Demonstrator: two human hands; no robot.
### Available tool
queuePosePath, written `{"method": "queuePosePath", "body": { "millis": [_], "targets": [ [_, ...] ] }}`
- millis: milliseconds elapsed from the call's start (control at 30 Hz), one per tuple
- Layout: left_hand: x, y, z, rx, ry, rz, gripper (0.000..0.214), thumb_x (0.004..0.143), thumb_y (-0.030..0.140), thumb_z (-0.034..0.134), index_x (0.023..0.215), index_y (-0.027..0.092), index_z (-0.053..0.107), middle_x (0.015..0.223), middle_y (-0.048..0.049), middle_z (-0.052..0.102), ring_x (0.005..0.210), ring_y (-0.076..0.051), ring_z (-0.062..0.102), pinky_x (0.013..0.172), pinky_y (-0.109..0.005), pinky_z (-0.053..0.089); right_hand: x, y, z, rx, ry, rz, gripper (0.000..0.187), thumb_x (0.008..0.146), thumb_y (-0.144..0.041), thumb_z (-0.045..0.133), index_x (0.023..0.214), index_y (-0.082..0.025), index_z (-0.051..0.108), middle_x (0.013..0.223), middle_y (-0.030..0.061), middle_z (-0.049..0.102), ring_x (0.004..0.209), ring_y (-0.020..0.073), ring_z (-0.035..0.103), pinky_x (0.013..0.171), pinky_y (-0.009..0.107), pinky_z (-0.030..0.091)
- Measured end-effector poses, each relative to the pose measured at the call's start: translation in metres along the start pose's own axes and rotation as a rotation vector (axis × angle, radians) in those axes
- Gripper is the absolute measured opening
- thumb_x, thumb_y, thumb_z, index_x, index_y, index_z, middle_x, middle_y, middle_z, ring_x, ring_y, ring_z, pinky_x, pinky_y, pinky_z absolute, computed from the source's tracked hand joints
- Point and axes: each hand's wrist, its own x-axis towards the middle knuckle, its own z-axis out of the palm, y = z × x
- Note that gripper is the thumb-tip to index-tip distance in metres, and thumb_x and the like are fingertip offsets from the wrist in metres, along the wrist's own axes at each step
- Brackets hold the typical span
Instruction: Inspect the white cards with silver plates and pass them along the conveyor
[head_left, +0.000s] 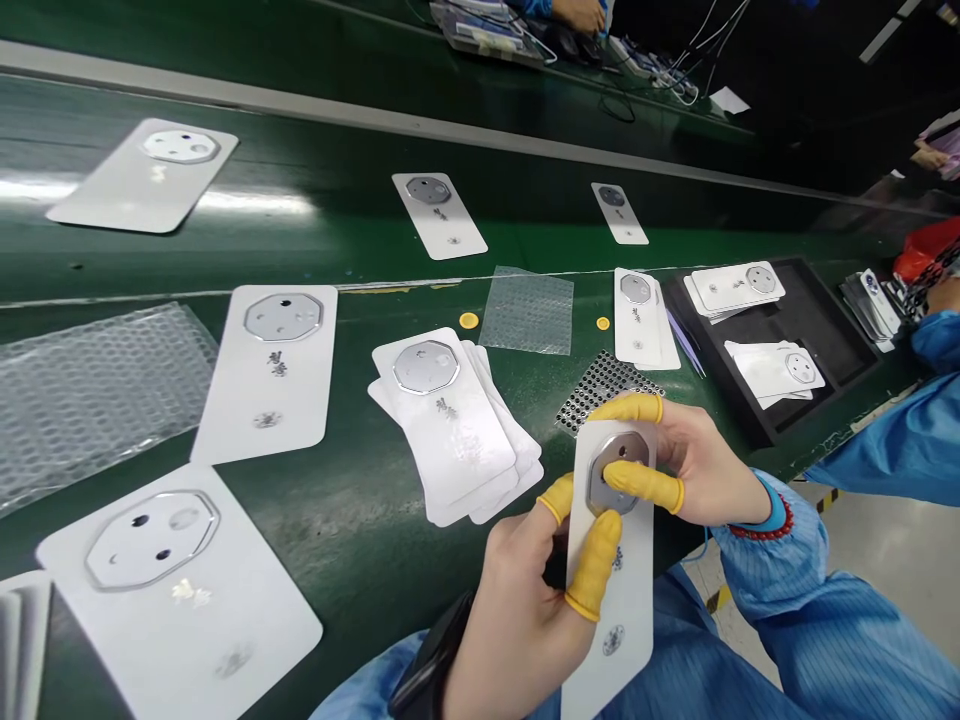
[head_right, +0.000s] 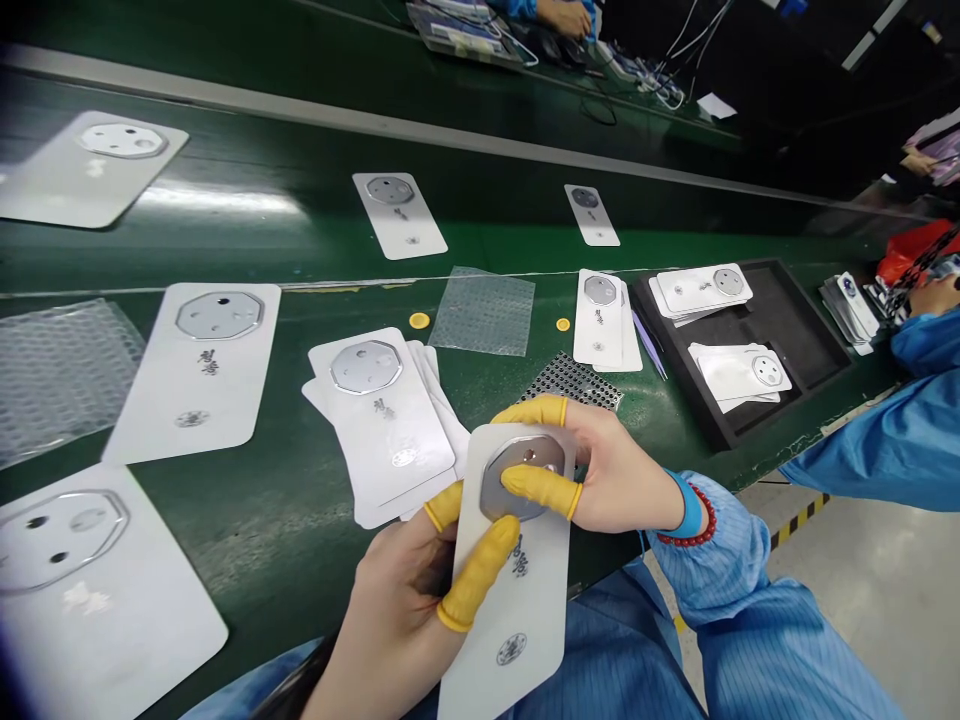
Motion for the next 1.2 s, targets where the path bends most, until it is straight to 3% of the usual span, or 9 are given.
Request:
{"method": "queuePosePath", "body": {
  "millis": [233,367,467,600,800,967,1067,1133,1200],
  "targets": [
    [-0.001,0.001,0.002,0.206,0.04,0.079,0.005,0.084,0.022,0.055,0.081,0.02,0.058,0.051,0.0019,0.06,0.041,-0.015,0.056,0.039,-0.024,0.046,0.0,-0.005,-0.002,-0.073,-0.035,-0.005,0.026,0.083,-0.017,0.068,0.107,-0.018,0.06,0.097,0.0041,0.065,0.074,0.0113,0.064,0.063,0.023,0.055],
    [-0.001,0.003,0.0,0.387,0.099,0.228,0.009,0.079,0.016,0.052,0.071,0.02,0.054,0.049,0.0002,0.059,0.042,-0.015,0.057,0.038,-0.023,0.046,-0.001,-0.013,-0.004,-0.385,-0.006,-0.088,0.018,0.082,-0.02,0.069,0.098,-0.018,0.06,0.098,0.0062,0.064,0.086,0.017,0.06,0.076,0.032,0.054],
    [0.0,0.004,0.0,0.452,0.131,0.279,0.017,0.079,0.013,0.049,0.064,0.022,0.049,0.046,0.0016,0.055,0.037,-0.013,0.051,0.037,-0.021,0.043,-0.002,-0.016,-0.003,-0.559,-0.018,-0.117,0.01,0.082,-0.02,0.067,0.086,-0.018,0.058,0.088,0.0063,0.063,0.083,0.0191,0.056,0.076,0.036,0.051],
    [0.004,0.002,-0.001,0.332,0.106,0.191,0.014,0.083,0.017,0.052,0.069,0.02,0.053,0.043,0.006,0.047,0.034,-0.01,0.042,0.034,-0.021,0.035,0.0,-0.009,0.002,-0.554,-0.001,-0.106,0.011,0.084,-0.019,0.063,0.094,-0.018,0.058,0.086,0.0049,0.064,0.076,0.017,0.057,0.07,0.033,0.05],
    [0.012,-0.005,-0.005,0.079,-0.027,-0.068,0.017,0.086,0.028,0.053,0.083,0.015,0.064,0.061,-0.0023,0.066,0.051,-0.016,0.058,0.048,-0.025,0.049,0.008,0.0,-0.003,-0.288,-0.101,-0.054,0.015,0.089,-0.019,0.059,0.104,-0.017,0.06,0.095,0.0042,0.069,0.081,0.0141,0.064,0.073,0.026,0.054],
    [0.017,-0.009,-0.01,-0.038,0.005,-0.045,0.013,0.079,0.021,0.056,0.081,0.016,0.067,0.07,-0.0037,0.073,0.061,-0.019,0.067,0.056,-0.026,0.053,0.005,-0.005,-0.002,-0.306,-0.17,-0.085,0.02,0.092,-0.021,0.055,0.11,-0.015,0.062,0.101,0.0062,0.07,0.089,0.0149,0.067,0.078,0.026,0.054],
    [0.015,-0.016,-0.014,-0.063,0.048,-0.092,0.015,0.079,0.028,0.063,0.082,0.016,0.07,0.074,-0.0056,0.075,0.064,-0.022,0.07,0.057,-0.028,0.056,0.014,-0.013,-0.009,-0.351,-0.214,-0.131,0.028,0.096,-0.023,0.048,0.119,-0.015,0.061,0.109,0.0079,0.07,0.098,0.0162,0.067,0.085,0.029,0.055],
    [0.014,-0.021,-0.015,-0.068,0.159,-0.162,0.024,0.077,0.038,0.068,0.085,0.015,0.072,0.076,-0.0076,0.076,0.066,-0.025,0.07,0.06,-0.032,0.058,0.037,-0.021,-0.023,-0.421,-0.112,-0.092,0.028,0.095,-0.024,0.052,0.12,-0.016,0.061,0.107,0.0068,0.071,0.098,0.0161,0.067,0.087,0.03,0.055],
    [0.012,-0.025,-0.014,-0.082,0.301,-0.198,0.036,0.073,0.049,0.071,0.085,0.015,0.073,0.078,-0.0095,0.077,0.069,-0.028,0.07,0.063,-0.035,0.059,0.075,-0.031,-0.045,-0.522,0.128,-0.002,0.029,0.091,-0.022,0.06,0.119,-0.016,0.061,0.105,0.0062,0.07,0.096,0.0154,0.067,0.087,0.03,0.055]
  ]
}}
